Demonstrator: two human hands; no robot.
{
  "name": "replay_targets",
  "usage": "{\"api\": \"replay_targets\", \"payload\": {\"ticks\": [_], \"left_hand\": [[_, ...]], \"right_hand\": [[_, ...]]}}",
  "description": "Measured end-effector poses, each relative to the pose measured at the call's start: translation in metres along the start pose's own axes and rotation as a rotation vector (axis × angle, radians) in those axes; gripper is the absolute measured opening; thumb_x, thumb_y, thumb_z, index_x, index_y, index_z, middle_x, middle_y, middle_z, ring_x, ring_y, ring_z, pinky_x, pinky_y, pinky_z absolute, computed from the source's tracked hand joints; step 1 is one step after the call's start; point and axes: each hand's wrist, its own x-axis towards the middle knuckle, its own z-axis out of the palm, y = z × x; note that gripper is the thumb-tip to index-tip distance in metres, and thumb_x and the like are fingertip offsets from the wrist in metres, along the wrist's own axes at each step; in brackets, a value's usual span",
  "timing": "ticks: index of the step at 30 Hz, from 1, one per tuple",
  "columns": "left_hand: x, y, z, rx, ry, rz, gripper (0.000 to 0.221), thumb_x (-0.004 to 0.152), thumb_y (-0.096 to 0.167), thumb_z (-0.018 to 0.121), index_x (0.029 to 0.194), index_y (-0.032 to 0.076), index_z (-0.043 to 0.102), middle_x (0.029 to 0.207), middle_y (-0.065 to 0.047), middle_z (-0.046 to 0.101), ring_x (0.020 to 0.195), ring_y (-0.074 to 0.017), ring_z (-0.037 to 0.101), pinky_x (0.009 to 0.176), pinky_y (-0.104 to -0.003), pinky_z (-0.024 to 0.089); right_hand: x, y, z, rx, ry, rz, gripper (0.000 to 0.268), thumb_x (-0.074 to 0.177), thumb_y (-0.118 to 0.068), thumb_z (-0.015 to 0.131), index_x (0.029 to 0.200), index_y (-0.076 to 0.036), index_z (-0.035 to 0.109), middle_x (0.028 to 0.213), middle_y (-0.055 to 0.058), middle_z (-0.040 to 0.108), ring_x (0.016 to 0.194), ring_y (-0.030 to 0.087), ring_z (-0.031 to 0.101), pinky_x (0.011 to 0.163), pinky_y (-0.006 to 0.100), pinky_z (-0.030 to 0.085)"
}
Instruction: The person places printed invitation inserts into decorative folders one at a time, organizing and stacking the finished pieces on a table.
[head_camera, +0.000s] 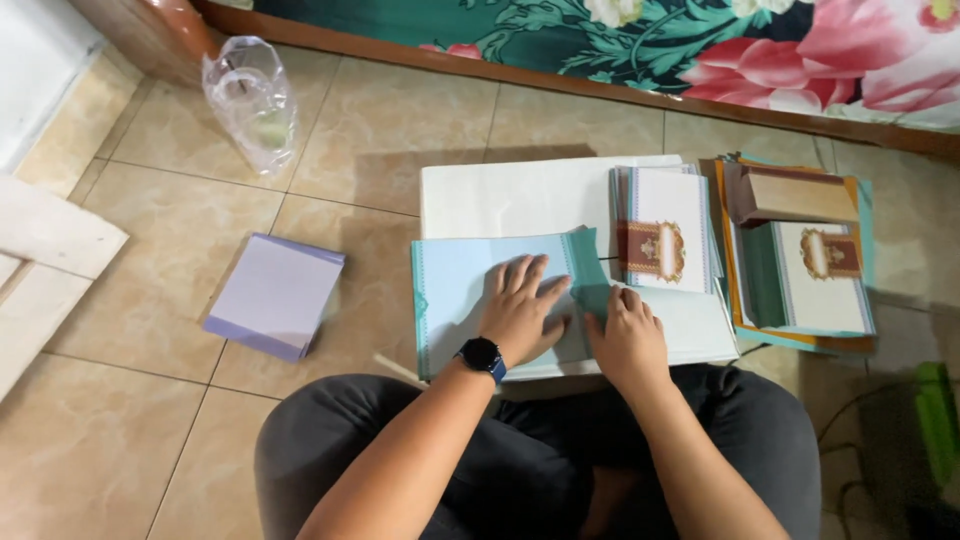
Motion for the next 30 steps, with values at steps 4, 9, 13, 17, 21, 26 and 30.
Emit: {"api": "replay_targets", "payload": {"ticks": [4,9,13,17,21,26,30], "left_hand": [[0.001,-0.002,0.003,-0.019,-0.049,-0.040,0.066,0.094,0.046,0.054,0.154,0.022,0.043,0.164,-0.018,0.028,0.155,-0.0380,0.019,0.123,-0.059,0.012],[-0.002,0.000,0.002,-0.109,0.160,-0.002,0.060,0.110,0.028,0.029,0.165,0.010,0.013,0.160,-0.027,0.032,0.148,-0.0411,0.034,0.119,-0.061,0.023],[-0.003,-0.003,0.001,-0.160,0.122,0.030,0.063,0.109,0.036,0.028,0.165,0.015,0.012,0.161,-0.026,0.032,0.149,-0.0412,0.033,0.120,-0.063,0.021],[0.000,-0.007,0.009,-0.072,0.031,0.072,0.069,0.104,0.024,0.043,0.166,0.028,0.012,0.167,-0.022,0.020,0.154,-0.0416,0.022,0.121,-0.065,0.018],[0.005,-0.008,0.010,-0.019,-0.006,0.051,0.073,0.101,0.020,0.049,0.165,0.031,0.016,0.167,-0.022,0.019,0.153,-0.0413,0.023,0.122,-0.063,0.018],[0.004,-0.007,0.006,-0.034,-0.007,0.042,0.069,0.098,0.021,0.052,0.162,0.029,0.028,0.168,-0.020,0.018,0.153,-0.0404,0.024,0.123,-0.062,0.019],[0.007,-0.012,0.021,-0.068,0.052,0.018,0.062,0.100,0.021,0.046,0.160,0.028,0.034,0.166,-0.019,0.024,0.150,-0.0383,0.032,0.122,-0.060,0.023]], "right_hand": [[-0.015,-0.021,-0.029,-0.011,0.015,-0.031,0.063,0.104,-0.044,0.048,0.151,-0.002,0.048,0.155,0.016,0.048,0.142,0.033,0.048,0.111,0.049,0.043],[-0.020,-0.021,-0.006,0.037,0.202,-0.263,0.053,0.100,-0.036,0.053,0.144,-0.006,0.059,0.147,0.015,0.059,0.129,0.034,0.061,0.101,0.046,0.052],[-0.021,-0.025,0.000,-0.004,0.263,-0.288,0.055,0.096,-0.031,0.056,0.144,-0.006,0.058,0.147,0.014,0.059,0.126,0.033,0.062,0.098,0.045,0.053],[-0.022,-0.024,-0.004,-0.008,0.219,-0.266,0.056,0.097,-0.033,0.055,0.146,-0.005,0.055,0.148,0.015,0.057,0.127,0.033,0.062,0.099,0.044,0.053],[-0.019,-0.022,-0.007,0.047,0.132,-0.232,0.058,0.099,-0.037,0.054,0.149,-0.006,0.052,0.149,0.015,0.056,0.129,0.032,0.061,0.099,0.044,0.053],[-0.022,-0.027,-0.027,0.128,0.119,-0.210,0.063,0.100,-0.033,0.054,0.156,-0.006,0.043,0.152,0.019,0.051,0.130,0.038,0.058,0.100,0.048,0.052],[-0.020,-0.019,-0.024,0.044,0.256,-0.215,0.051,0.095,-0.032,0.061,0.139,-0.007,0.063,0.158,0.020,0.046,0.140,0.040,0.050,0.104,0.053,0.049]]}}
